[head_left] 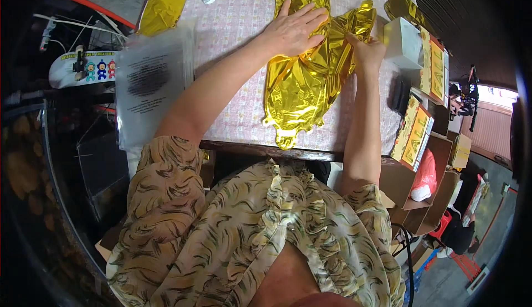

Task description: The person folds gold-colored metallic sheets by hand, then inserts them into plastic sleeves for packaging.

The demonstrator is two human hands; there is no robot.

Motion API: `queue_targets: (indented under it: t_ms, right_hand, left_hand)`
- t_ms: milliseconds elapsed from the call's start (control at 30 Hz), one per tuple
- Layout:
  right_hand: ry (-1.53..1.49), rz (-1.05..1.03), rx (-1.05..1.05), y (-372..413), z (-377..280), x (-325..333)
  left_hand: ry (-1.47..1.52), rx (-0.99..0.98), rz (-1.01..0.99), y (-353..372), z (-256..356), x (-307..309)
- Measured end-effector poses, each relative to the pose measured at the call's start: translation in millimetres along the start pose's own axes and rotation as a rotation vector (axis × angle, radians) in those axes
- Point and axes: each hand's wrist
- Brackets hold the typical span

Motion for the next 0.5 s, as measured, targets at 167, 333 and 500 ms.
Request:
queue_targets:
  t_ms: [167,333,500]
  right_hand:
    - [-0.054,0.002,0.016,5.5,-5.3,-1.8]
    - [0.032,0.041,-0.026,8.2,-11.3,-2.6]
    - [-0.010,0.047,-0.023,7.2,-7.4,-2.8]
  left_hand:
    - [-0.003,-0.002,0.005,0.0,-0.8,-2.0]
    - [-0.011,-0.010,0.034,-0.6,-1.8,-3.9]
    - [-0.006,-0.013,0.037,-0.4,-2.3,-5.1]
Point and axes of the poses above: each hand's wrist, its own y-axis away from the middle knuckle, its own x-axis out of the back of the hand, z = x × y, and after that the axes turned 14 degrees about -z, right-handed
